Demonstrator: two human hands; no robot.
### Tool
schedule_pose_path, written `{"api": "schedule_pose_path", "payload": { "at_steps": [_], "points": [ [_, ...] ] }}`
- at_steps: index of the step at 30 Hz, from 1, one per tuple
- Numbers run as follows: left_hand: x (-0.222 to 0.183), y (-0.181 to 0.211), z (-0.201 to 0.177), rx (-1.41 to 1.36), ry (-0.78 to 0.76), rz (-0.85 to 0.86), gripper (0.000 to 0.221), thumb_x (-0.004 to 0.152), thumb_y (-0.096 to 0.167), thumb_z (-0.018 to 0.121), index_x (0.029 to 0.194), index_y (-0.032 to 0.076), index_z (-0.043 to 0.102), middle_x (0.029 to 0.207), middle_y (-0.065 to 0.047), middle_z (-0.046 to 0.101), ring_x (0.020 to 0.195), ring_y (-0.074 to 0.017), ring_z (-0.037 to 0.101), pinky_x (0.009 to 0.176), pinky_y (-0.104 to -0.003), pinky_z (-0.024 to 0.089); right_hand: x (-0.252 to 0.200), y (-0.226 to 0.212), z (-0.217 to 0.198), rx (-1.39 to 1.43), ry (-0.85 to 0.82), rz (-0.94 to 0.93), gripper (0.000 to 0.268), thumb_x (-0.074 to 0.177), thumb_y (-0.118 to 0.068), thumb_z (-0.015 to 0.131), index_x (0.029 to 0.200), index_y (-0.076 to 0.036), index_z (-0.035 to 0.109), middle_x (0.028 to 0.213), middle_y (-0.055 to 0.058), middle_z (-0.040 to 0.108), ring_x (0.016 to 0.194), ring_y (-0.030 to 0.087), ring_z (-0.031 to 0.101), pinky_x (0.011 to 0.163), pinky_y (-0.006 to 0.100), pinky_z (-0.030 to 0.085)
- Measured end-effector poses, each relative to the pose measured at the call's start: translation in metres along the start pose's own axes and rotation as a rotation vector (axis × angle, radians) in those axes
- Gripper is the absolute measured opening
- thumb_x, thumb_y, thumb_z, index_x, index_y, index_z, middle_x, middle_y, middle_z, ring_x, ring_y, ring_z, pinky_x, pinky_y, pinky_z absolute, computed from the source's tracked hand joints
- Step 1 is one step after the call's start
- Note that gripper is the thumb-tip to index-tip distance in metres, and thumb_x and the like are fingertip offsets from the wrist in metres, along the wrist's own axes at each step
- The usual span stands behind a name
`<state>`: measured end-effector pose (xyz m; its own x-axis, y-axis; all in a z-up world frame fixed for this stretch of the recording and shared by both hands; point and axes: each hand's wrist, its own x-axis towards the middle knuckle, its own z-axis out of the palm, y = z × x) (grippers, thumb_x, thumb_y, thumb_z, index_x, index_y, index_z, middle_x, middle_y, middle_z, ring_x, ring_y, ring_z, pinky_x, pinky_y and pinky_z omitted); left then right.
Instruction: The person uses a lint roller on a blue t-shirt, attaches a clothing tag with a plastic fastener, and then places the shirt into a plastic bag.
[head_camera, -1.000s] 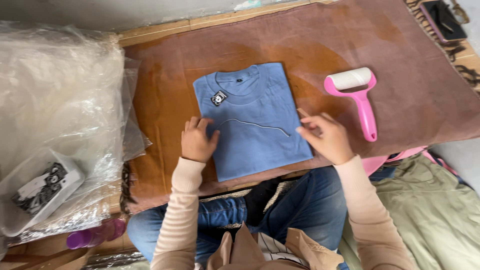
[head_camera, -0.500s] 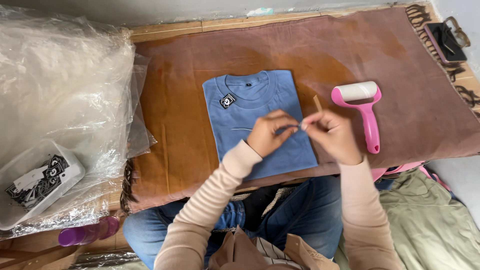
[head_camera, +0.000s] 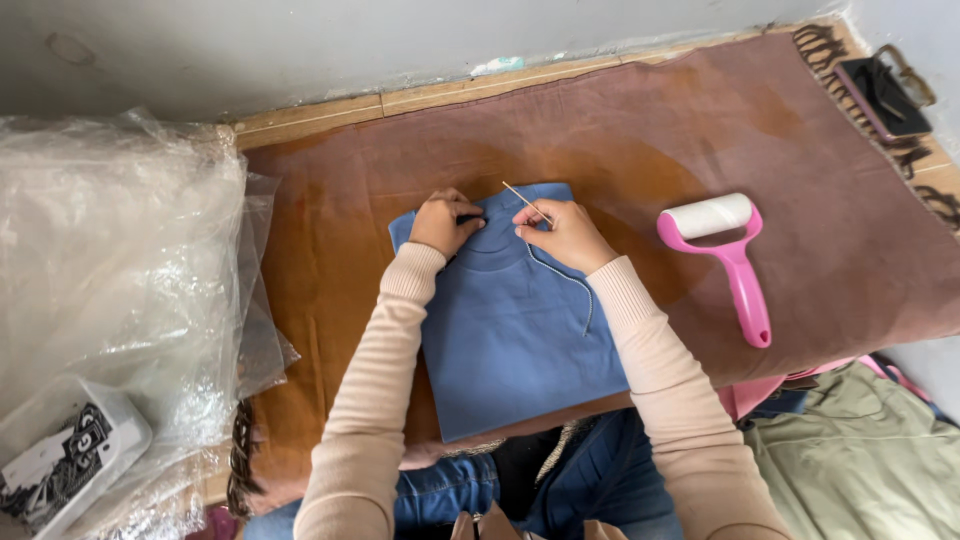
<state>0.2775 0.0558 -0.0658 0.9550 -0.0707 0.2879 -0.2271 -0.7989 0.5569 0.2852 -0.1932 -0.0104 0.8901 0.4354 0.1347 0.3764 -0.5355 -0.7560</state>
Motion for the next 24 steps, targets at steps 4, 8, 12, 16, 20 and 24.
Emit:
{"api": "schedule_pose_path", "payload": {
  "at_steps": [4,8,12,16,20,24],
  "points": [
    [-0.006,-0.005,0.008,0.056,0.053,0.023,0.010,0.084,0.029,0.081,0.094,0.029,0.080,0.098,0.007,0.068,0.100,-0.0206,0.066,0.085,-0.038,0.055,0.008,0.004,0.001,0.107,-0.005,0.020,0.028,0.081,-0.036,0.080,0.108,-0.029,0.077,0.087,-0.007,0.076,0.063,0.010,0.056,0.059,0.026,0.044],
    [-0.008,0.000,0.006,0.095,0.109,0.039,0.013,0.081,0.035,0.083,0.093,0.033,0.078,0.097,0.012,0.066,0.098,-0.0166,0.064,0.083,-0.037,0.053,0.011,0.010,0.010,0.044,0.109,-0.012,0.022,0.088,-0.033,0.079,0.110,-0.027,0.078,0.085,-0.004,0.073,0.061,0.012,0.056,0.056,0.026,0.045],
    [-0.010,0.008,-0.001,0.057,0.105,0.073,0.008,0.084,0.034,0.081,0.091,0.032,0.079,0.095,0.011,0.067,0.097,-0.0179,0.064,0.081,-0.038,0.052,0.005,0.000,0.006,0.008,0.092,-0.017,0.020,0.100,-0.036,0.070,0.112,-0.023,0.077,0.092,0.003,0.074,0.072,0.019,0.064,0.064,0.034,0.051],
    [-0.009,0.003,-0.001,0.013,0.078,0.071,0.008,0.082,0.027,0.081,0.089,0.030,0.078,0.095,0.008,0.067,0.098,-0.0216,0.065,0.082,-0.040,0.052,-0.002,-0.004,0.000,-0.076,0.055,-0.067,0.027,0.108,-0.031,0.051,0.119,-0.025,0.075,0.101,0.007,0.071,0.085,0.033,0.068,0.074,0.044,0.056],
    [-0.008,0.001,0.004,0.015,0.075,0.024,0.010,0.079,0.025,0.082,0.085,0.030,0.075,0.093,0.012,0.066,0.099,-0.0178,0.064,0.086,-0.038,0.051,-0.009,-0.008,-0.004,-0.371,0.043,-0.147,0.025,0.104,-0.026,0.058,0.124,-0.025,0.073,0.098,0.007,0.068,0.090,0.034,0.069,0.076,0.046,0.057],
    [-0.008,0.003,-0.002,-0.073,0.041,-0.045,0.010,0.079,0.026,0.081,0.084,0.028,0.072,0.094,0.012,0.066,0.102,-0.0176,0.063,0.089,-0.038,0.048,-0.010,-0.018,-0.015,-0.343,0.057,-0.154,0.021,0.101,-0.033,0.064,0.119,-0.026,0.073,0.090,0.004,0.065,0.087,0.031,0.068,0.074,0.044,0.056]
  ]
}}
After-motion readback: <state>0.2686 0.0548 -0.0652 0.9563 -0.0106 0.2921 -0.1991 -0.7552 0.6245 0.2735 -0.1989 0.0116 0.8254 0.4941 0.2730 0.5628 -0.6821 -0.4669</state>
